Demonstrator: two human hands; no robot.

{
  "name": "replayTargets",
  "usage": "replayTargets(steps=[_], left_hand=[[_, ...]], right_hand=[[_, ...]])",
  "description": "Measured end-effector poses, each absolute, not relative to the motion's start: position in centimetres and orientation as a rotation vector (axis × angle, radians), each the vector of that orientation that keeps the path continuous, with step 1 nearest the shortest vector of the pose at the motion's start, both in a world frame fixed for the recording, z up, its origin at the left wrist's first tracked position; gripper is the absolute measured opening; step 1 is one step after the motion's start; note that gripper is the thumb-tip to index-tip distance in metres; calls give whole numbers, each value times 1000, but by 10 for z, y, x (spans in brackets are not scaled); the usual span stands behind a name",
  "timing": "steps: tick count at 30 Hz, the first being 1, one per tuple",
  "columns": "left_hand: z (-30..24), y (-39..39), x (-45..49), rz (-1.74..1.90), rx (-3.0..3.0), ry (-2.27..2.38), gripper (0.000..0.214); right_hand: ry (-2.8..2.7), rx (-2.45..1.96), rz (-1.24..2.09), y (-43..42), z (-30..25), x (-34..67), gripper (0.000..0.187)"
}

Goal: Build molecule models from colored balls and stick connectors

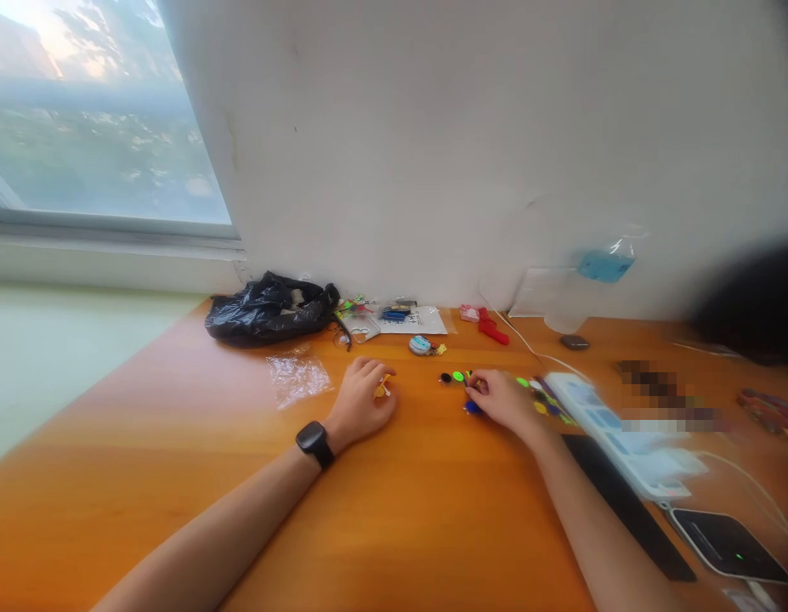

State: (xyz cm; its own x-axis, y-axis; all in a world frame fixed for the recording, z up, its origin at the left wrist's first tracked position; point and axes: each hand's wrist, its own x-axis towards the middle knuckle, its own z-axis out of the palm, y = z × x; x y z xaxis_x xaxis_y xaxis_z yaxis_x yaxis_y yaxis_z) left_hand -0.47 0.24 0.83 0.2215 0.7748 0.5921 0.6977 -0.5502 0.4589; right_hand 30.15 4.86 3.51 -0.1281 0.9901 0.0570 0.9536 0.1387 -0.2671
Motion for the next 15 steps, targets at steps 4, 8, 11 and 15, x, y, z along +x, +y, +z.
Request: replayTargets(steps=[4,8,11,15], left_hand=[[18,-16,6,1051,2550,1020,32],[22,-37,17,824,2564,599,42],[20,-45,21,741,2491,466,66],[14,-45,22,667,2499,503,78]], right_hand=[[-2196,-1909,272,49,35,302,13],[-2196,-1926,233,49,34,302,12],[-2196,-1945,206,49,34,302,12],[-2195,-1943,219,48,35,300,14]])
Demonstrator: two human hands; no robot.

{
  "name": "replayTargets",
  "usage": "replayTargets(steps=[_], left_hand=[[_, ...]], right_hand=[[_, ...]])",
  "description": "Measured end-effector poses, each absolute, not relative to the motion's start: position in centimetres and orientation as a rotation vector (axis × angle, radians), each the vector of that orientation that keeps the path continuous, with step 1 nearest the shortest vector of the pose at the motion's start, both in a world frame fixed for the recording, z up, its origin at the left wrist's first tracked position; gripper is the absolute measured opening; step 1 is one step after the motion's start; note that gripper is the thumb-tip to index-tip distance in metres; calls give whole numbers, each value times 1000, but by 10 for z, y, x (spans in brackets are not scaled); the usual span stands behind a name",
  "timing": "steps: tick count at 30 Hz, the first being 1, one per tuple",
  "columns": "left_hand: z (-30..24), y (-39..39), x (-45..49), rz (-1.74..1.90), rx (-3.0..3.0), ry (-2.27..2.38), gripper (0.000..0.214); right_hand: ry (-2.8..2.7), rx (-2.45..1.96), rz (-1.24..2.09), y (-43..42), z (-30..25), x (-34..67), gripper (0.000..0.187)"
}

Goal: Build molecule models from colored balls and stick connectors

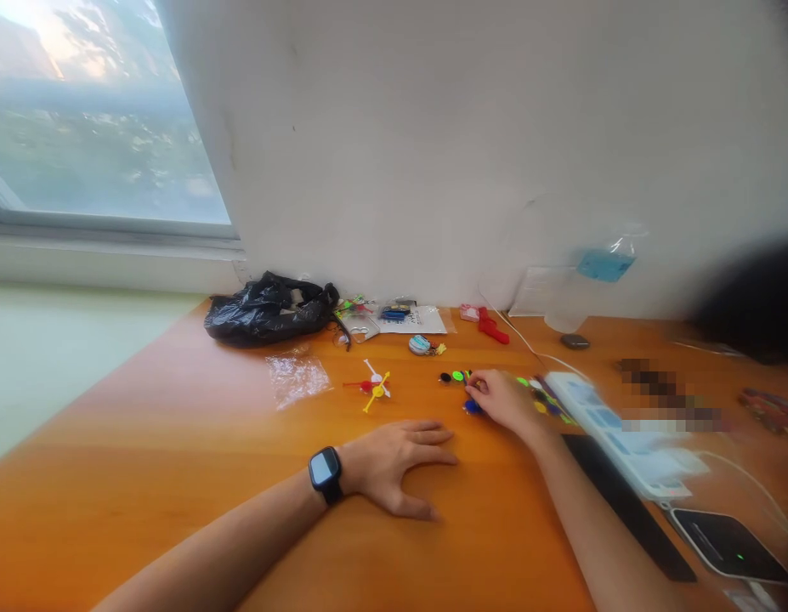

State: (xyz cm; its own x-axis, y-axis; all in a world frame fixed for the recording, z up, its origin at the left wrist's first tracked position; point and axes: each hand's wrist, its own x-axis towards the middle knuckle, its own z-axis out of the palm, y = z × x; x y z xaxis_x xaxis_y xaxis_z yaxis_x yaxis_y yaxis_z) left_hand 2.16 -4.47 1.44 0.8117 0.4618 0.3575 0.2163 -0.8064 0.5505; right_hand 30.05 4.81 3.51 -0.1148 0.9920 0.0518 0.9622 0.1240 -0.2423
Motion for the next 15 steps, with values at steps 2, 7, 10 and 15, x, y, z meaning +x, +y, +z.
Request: replayTargets(steps=[2,7,10,15], left_hand=[[13,-43,22,668,2511,527,78],[14,-41,23,664,2479,565,69],[13,-39,23,737,2411,540,56],[5,-34,23,812,2321,549,29]], right_hand=[[-2184,-1940,210,48,36,300,14],[-2140,-1906,181,46,41,298,17],[-2123,-1840,170,42,44,296,21],[-2084,-1734,132,38,47,292,25]])
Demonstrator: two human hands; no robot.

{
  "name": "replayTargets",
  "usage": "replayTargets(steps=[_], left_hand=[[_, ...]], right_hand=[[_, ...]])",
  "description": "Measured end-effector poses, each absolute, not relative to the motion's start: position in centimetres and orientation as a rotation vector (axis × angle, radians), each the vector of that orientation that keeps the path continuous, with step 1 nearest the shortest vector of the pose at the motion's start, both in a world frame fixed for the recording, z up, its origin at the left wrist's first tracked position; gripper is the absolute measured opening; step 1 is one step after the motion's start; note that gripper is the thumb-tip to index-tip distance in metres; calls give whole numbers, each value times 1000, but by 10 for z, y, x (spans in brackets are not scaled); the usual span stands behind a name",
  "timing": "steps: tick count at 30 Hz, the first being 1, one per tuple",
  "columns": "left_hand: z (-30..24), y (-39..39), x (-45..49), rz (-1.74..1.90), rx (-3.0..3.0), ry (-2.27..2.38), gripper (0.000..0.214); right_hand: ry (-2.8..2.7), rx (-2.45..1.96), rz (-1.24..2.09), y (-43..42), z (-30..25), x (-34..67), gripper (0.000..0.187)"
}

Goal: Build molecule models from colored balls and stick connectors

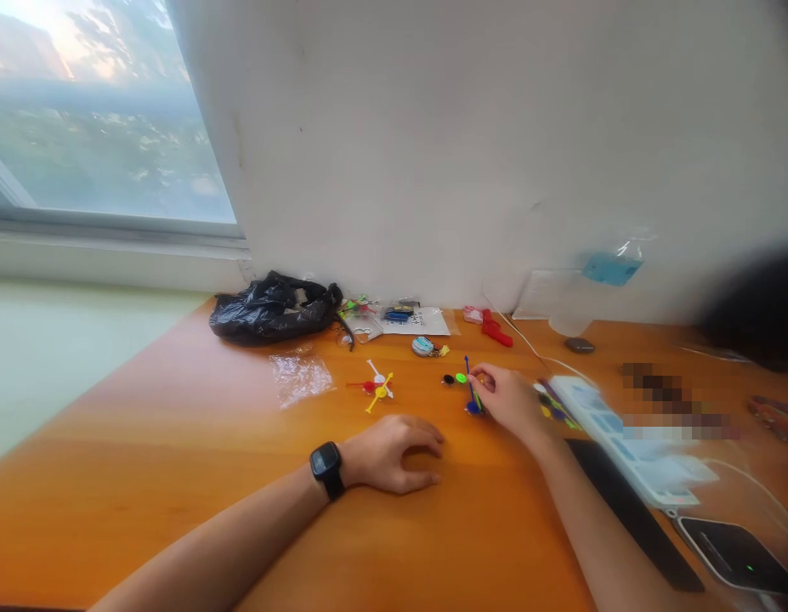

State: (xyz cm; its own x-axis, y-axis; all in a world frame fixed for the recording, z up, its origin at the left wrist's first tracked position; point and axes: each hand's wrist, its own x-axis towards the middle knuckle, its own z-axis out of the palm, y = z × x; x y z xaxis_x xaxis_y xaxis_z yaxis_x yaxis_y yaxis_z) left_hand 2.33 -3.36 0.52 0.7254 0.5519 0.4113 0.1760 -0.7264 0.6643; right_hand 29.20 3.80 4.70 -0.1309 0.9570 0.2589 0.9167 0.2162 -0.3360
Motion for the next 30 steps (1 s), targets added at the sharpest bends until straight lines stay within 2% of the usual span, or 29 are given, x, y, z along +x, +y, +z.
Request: replayTargets(steps=[3,6,12,17,24,30], left_hand=[[-3,-29,24,857,2298,558,19],[-9,-26,25,981,2252,665,21],[-11,-26,28,1088,2210,815,9],[-9,-31,28,924,2217,934,13],[1,-33,24,734,2316,941,22],[6,-35,24,684,2358,935,21]], right_hand=[[-2060,-1692,160,37,49,292,26],[-2123,-1584,317,32,49,286,26],[-2401,-1429,544,16,38,255,16],[-2381,-1496,431,16,45,258,19],[-2316,-1872,88,22,61,285,21],[-2376,-1976,45,21,57,287,22]])
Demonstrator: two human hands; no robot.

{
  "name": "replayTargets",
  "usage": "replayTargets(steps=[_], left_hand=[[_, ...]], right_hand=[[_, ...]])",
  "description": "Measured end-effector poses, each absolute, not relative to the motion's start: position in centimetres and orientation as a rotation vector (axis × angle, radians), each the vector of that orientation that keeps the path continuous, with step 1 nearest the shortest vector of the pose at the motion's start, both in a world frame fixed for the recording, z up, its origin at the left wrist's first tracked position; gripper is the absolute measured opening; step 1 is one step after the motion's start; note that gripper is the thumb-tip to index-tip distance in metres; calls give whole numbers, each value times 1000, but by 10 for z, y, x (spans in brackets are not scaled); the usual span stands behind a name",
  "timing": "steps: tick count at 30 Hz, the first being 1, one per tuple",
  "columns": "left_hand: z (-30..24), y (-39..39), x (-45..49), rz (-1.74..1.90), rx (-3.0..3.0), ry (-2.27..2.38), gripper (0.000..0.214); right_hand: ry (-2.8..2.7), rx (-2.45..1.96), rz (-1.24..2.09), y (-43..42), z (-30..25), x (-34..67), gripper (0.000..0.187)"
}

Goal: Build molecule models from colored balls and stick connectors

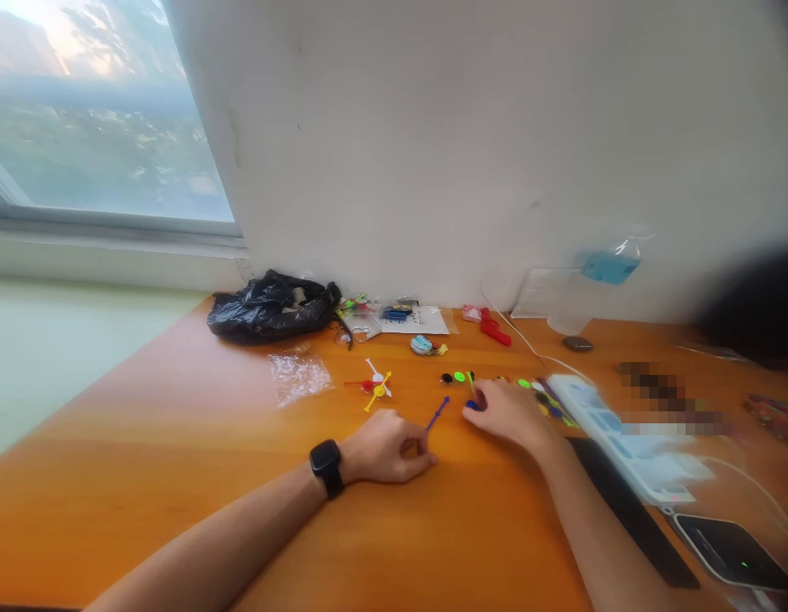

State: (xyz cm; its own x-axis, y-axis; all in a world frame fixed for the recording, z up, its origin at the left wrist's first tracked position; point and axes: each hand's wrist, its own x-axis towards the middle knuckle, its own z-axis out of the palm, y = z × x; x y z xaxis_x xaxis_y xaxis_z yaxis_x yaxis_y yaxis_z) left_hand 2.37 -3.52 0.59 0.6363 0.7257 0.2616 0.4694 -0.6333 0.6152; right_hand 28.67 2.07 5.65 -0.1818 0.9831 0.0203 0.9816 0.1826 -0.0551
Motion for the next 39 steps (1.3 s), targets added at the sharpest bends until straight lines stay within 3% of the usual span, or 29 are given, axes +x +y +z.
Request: replayTargets(steps=[16,31,39], left_hand=[[1,-30,27,751,2367,1253,23],[0,-14,22,1004,2044,1358,16],[-6,-1,15,1147,1689,1325,26]], right_hand=[[-2307,-1763,12,16,61,271,21],[-2338,-1356,347,2,40,239,13],[-2302,-1252,380,-2,32,230,24]])
